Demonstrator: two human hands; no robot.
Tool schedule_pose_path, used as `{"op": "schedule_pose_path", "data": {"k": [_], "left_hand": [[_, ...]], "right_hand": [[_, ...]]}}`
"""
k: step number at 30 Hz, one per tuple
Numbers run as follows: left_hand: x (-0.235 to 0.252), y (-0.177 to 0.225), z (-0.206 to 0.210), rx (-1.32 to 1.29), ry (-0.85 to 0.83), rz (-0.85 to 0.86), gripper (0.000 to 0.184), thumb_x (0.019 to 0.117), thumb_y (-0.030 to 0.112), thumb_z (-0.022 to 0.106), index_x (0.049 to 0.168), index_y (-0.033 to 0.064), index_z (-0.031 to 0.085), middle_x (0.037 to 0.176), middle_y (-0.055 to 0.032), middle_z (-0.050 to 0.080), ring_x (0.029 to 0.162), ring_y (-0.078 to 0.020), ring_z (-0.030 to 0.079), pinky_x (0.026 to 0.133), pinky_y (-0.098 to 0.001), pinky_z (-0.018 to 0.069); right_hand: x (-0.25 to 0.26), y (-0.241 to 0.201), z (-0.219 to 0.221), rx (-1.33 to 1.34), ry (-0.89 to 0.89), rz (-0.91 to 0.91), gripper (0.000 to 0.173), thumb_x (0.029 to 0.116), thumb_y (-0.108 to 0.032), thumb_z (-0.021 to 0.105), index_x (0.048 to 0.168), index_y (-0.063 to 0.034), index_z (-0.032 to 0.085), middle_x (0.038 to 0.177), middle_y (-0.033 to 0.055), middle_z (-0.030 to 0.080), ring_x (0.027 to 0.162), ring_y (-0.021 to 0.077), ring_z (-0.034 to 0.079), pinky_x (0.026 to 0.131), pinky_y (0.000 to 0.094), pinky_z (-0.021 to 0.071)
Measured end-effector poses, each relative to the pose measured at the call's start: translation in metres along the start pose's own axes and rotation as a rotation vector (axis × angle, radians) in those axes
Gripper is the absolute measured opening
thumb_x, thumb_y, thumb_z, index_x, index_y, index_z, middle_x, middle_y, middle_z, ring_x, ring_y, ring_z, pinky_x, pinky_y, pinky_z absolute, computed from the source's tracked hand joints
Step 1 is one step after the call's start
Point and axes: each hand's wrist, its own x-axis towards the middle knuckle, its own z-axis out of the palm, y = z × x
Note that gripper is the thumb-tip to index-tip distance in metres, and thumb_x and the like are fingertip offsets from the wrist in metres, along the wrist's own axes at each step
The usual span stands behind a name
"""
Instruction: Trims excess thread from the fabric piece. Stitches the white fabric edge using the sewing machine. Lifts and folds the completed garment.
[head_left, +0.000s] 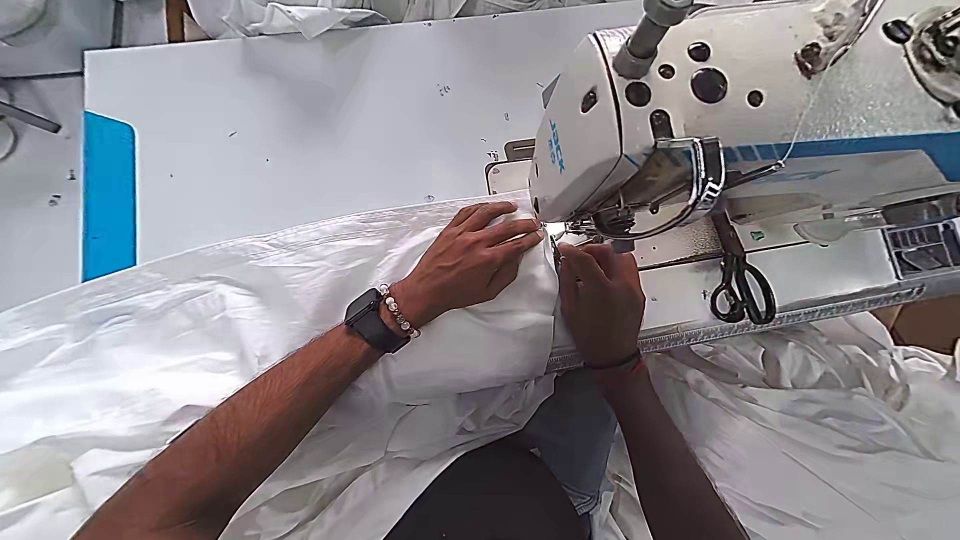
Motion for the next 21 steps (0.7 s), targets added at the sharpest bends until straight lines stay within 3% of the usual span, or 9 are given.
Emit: {"op": "schedule_pose_path", "data": {"k": [3, 6, 11, 14, 16, 17, 19, 21], "left_hand": [[0.002, -0.009, -0.001, -0.006, -0.015, 0.05, 0.039, 0.1022, 0.027, 0.049, 0.136, 0.0219, 0.069, 0.138, 0.0015, 0.066, 0.137, -0.0255, 0.051, 0.114, -0.0448, 0.0385], [0.006, -0.021, -0.006, -0.01, -0.054, 0.11, 0.039, 0.102, 0.03, 0.049, 0.136, 0.0278, 0.069, 0.14, 0.0042, 0.064, 0.136, -0.0236, 0.051, 0.113, -0.0455, 0.0373], [0.008, -0.013, -0.004, 0.028, -0.058, 0.105, 0.039, 0.1015, 0.038, 0.049, 0.134, 0.0316, 0.069, 0.137, 0.0003, 0.065, 0.134, -0.0258, 0.051, 0.112, -0.0485, 0.0342], [0.001, 0.014, 0.003, 0.083, -0.035, -0.028, 0.051, 0.0983, 0.055, 0.05, 0.138, 0.0284, 0.067, 0.143, -0.0046, 0.06, 0.137, -0.0282, 0.048, 0.116, -0.0509, 0.0303], [-0.004, 0.03, 0.009, 0.129, -0.046, -0.132, 0.065, 0.0948, 0.068, 0.049, 0.145, 0.0279, 0.061, 0.151, -0.0041, 0.053, 0.143, -0.0285, 0.042, 0.121, -0.0522, 0.0254], [-0.005, 0.036, 0.011, 0.151, -0.049, -0.17, 0.07, 0.0935, 0.071, 0.048, 0.147, 0.0271, 0.058, 0.154, -0.0041, 0.051, 0.145, -0.0288, 0.04, 0.122, -0.0527, 0.0241], [-0.006, 0.04, 0.013, 0.169, -0.04, -0.191, 0.072, 0.0921, 0.07, 0.051, 0.147, 0.0234, 0.059, 0.154, -0.0046, 0.051, 0.144, -0.0293, 0.042, 0.121, -0.0529, 0.0263], [-0.008, 0.037, 0.011, 0.132, -0.01, -0.177, 0.065, 0.0939, 0.061, 0.054, 0.143, 0.0187, 0.062, 0.151, -0.005, 0.055, 0.142, -0.0284, 0.046, 0.12, -0.0517, 0.0297]], "right_hand": [[-0.014, -0.004, 0.004, 0.031, 0.064, -0.133, 0.026, 0.0996, -0.017, 0.06, 0.119, -0.0218, 0.077, 0.123, -0.0009, 0.072, 0.116, 0.0205, 0.063, 0.094, 0.0399, 0.0494], [-0.024, -0.009, 0.004, 0.013, -0.003, -0.2, 0.035, 0.0978, -0.014, 0.055, 0.125, -0.0261, 0.074, 0.137, -0.0089, 0.067, 0.133, 0.018, 0.055, 0.106, 0.0433, 0.0403], [-0.033, -0.014, 0.009, -0.135, 0.116, -0.129, 0.028, 0.095, -0.016, 0.058, 0.109, -0.0257, 0.08, 0.121, -0.0112, 0.075, 0.111, 0.014, 0.065, 0.094, 0.0409, 0.0403], [-0.029, -0.011, 0.006, -0.012, 0.17, 0.002, 0.02, 0.0941, -0.017, 0.059, 0.095, -0.0176, 0.078, 0.102, -0.002, 0.076, 0.099, 0.0191, 0.066, 0.087, 0.0404, 0.0467], [-0.02, -0.011, -0.001, 0.022, 0.056, 0.181, 0.026, 0.0965, -0.037, 0.062, 0.098, -0.014, 0.075, 0.1, 0.0066, 0.068, 0.096, 0.0257, 0.062, 0.082, 0.044, 0.0505], [-0.012, -0.013, -0.003, 0.019, -0.013, 0.242, 0.034, 0.0959, -0.046, 0.063, 0.093, -0.0142, 0.073, 0.1, 0.0081, 0.065, 0.096, 0.0279, 0.061, 0.081, 0.046, 0.0495], [0.005, -0.022, -0.005, -0.003, -0.109, 0.261, 0.03, 0.0906, -0.039, 0.067, 0.075, -0.0129, 0.068, 0.1, 0.0089, 0.066, 0.098, 0.0306, 0.061, 0.081, 0.0495, 0.0497], [0.021, -0.037, -0.01, 0.033, -0.189, 0.254, 0.027, 0.0842, -0.026, 0.072, 0.066, -0.0099, 0.061, 0.108, 0.0106, 0.068, 0.105, 0.0319, 0.063, 0.089, 0.0533, 0.0505]]}}
